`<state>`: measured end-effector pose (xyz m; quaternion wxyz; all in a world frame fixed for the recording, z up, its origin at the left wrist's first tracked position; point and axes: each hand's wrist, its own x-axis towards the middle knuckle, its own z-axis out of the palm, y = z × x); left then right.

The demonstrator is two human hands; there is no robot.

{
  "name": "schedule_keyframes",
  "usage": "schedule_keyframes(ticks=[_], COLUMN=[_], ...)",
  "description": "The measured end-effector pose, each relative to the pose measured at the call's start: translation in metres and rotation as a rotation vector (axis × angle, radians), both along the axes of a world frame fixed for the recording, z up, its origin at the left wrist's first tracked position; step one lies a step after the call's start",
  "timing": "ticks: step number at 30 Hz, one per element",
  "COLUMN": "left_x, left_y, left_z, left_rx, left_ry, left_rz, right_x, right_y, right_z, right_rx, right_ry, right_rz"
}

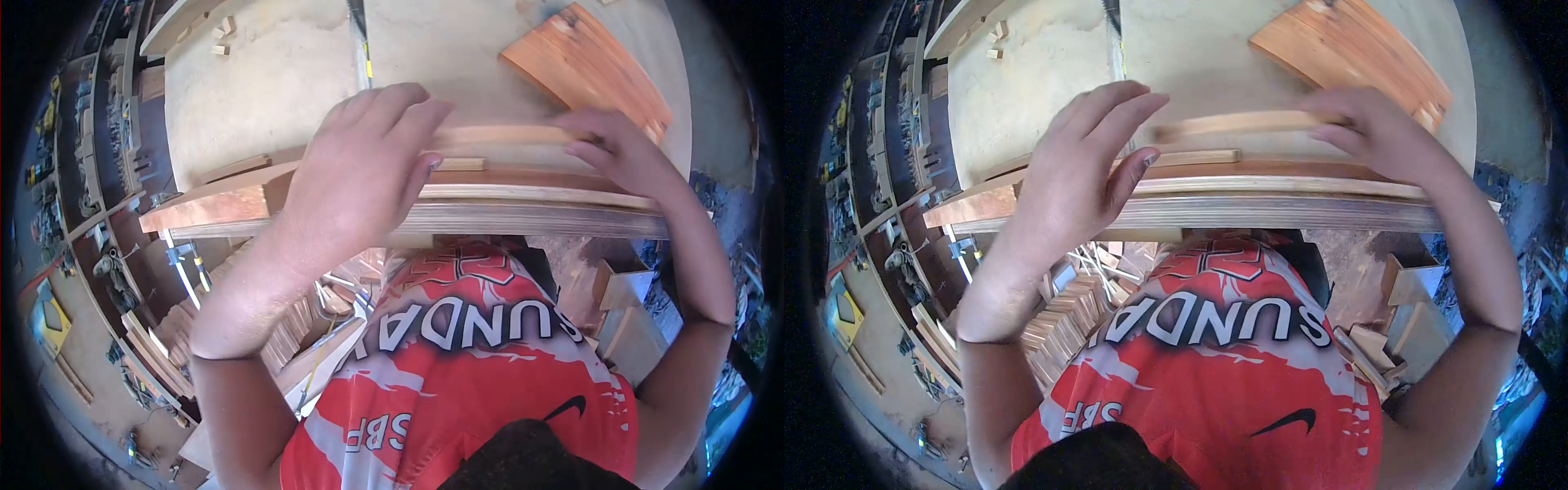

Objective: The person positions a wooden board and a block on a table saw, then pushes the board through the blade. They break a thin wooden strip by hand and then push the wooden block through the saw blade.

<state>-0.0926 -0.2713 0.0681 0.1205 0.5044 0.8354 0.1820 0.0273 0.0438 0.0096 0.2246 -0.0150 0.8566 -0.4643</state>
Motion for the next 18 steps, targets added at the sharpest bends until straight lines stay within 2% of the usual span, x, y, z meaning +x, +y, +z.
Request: schedule_keyframes(ticks=[2, 4, 5, 7, 8, 10, 11, 13, 18], left_x=[0.013, 0.018, 0.019, 0.016, 0.016, 0.015, 0.013, 0.01, 0.013], left_y=[0.001, 0.0, 0.002, 0.006, 0.005, 0.001, 0.001, 0.003, 0.008], left_z=[-0.019, -0.046, -0.056, -0.073, -0.079, -0.087, -0.089, -0.09, -0.082], left_rx=[0.07, -0.089, -0.093, -0.24, -0.241, -0.215, -0.215, -0.434, -0.465], left_ry=[0.037, -0.127, -0.127, -0.431, -0.425, -0.623, -0.62, -0.632, -0.648], left_rz=[0.048, 0.117, 0.117, 0.168, 0.17, 0.198, 0.202, 0.229, 0.274], right_x=[0.038, 0.057, 0.062, 0.063, 0.059, 0.053, 0.052, 0.045, 0.023], right_y=[0.043, 0.059, 0.062, 0.066, 0.066, 0.065, 0.062, 0.058, 0.039], right_z=[-0.006, -0.008, -0.01, -0.009, -0.008, -0.01, -0.015, -0.022, -0.013], right_rx=[0.055, 0.11, 0.198, 0.288, 0.301, 0.312, 0.298, 0.289, 0.358], right_ry=[-0.013, -0.034, 0.004, 0.051, -0.011, -0.068, -0.056, -0.034, -0.13], right_rz=[0.033, 0.062, 0.107, 0.151, 0.194, 0.24, 0.271, 0.308, 0.407])
